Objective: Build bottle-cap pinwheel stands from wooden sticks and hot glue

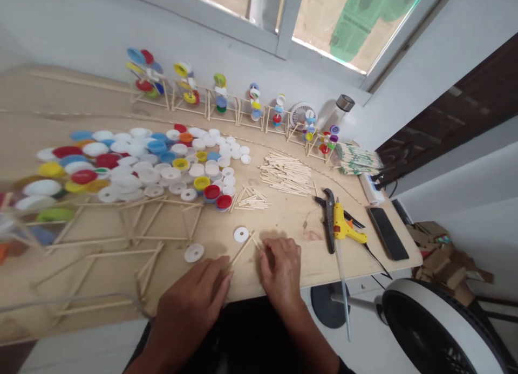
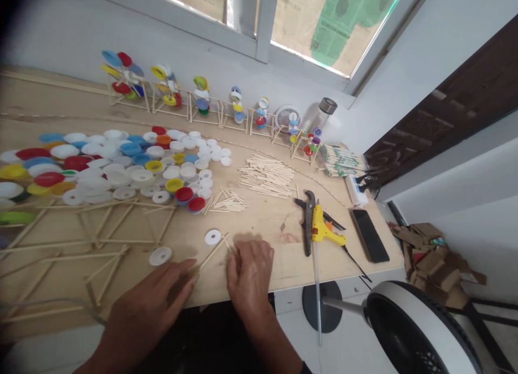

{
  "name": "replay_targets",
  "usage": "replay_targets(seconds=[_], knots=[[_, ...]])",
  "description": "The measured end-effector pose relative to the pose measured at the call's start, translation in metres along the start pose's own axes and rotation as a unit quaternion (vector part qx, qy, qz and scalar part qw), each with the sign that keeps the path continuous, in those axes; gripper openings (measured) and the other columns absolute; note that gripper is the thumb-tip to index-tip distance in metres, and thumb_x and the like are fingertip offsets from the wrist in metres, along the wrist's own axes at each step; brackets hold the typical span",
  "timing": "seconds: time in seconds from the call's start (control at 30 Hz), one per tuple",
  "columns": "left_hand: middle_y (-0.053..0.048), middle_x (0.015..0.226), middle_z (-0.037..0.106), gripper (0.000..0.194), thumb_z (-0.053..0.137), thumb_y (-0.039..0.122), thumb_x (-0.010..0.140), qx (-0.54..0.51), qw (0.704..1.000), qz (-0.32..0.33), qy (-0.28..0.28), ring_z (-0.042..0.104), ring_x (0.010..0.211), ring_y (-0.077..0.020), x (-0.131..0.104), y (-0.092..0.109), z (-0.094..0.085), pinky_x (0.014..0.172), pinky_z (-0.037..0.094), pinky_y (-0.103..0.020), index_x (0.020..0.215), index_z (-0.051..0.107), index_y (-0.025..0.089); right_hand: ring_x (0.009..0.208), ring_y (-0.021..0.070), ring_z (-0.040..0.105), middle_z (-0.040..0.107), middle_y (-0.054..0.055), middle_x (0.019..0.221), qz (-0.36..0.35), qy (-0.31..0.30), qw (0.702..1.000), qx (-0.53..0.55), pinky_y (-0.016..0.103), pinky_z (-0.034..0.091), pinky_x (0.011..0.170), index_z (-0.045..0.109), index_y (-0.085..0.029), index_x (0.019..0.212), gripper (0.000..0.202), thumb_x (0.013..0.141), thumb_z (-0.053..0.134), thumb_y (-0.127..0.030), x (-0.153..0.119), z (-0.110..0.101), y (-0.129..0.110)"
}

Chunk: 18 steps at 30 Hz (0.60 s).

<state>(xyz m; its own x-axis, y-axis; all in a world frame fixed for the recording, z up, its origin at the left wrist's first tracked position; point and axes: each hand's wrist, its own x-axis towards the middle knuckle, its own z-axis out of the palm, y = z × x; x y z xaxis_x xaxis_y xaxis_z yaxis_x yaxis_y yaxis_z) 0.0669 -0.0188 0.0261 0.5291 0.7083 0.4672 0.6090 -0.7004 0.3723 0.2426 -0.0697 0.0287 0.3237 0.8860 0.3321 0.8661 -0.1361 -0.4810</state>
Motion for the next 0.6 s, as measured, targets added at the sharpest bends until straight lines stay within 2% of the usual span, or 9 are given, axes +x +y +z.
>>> replay_targets(seconds=[0.2,0.33,0.47,0.6], knots=[[-0.003,0.081,0.07,0.019,0.042,0.03,0.093,0.025,1.0,0.007,0.003,0.067,0.072,-0.018,-0.004,-0.001,0.002,0.067,0.048,-0.029,0.092,0.059,0.021,0.079,0.0215,0.054,0.063,0.004,0.08,-0.013,0.0,0.999,-0.03,0.033,0.032,0.073,0.062,-0.021,0.088,0.008,0.089,0.053,-0.021,-0.014,-0.008,0.008],[-0.002,0.074,0.066,0.022,0.041,0.029,0.094,0.037,0.999,0.017,-0.007,0.062,0.064,-0.0166,0.0,0.003,0.001,0.061,0.043,-0.028,0.082,0.058,0.021,0.078,0.0222,0.053,0.062,0.004,0.077,-0.017,0.002,0.998,-0.057,0.034,0.032,0.072,0.06,-0.021,0.083,0.008,0.088,0.058,-0.026,-0.018,-0.01,0.009],[-0.001,0.07,0.064,0.026,0.04,0.029,0.093,0.033,0.999,-0.004,-0.039,0.06,0.064,-0.0164,0.001,0.004,0.001,0.06,0.04,-0.028,0.076,0.058,0.023,0.077,0.0228,0.052,0.061,0.004,0.072,-0.03,0.008,0.996,-0.084,0.035,0.031,0.073,0.056,-0.021,0.074,0.017,0.089,0.058,-0.028,-0.018,-0.01,0.008],[0.0,0.07,0.064,0.027,0.04,0.029,0.093,0.027,0.998,-0.026,-0.057,0.06,0.066,-0.0158,0.0,0.002,0.003,0.061,0.04,-0.027,0.074,0.059,0.023,0.076,0.0222,0.052,0.06,0.003,0.07,-0.036,0.011,0.995,-0.091,0.035,0.031,0.073,0.056,-0.021,0.072,0.017,0.088,0.057,-0.024,-0.017,-0.008,0.008]])
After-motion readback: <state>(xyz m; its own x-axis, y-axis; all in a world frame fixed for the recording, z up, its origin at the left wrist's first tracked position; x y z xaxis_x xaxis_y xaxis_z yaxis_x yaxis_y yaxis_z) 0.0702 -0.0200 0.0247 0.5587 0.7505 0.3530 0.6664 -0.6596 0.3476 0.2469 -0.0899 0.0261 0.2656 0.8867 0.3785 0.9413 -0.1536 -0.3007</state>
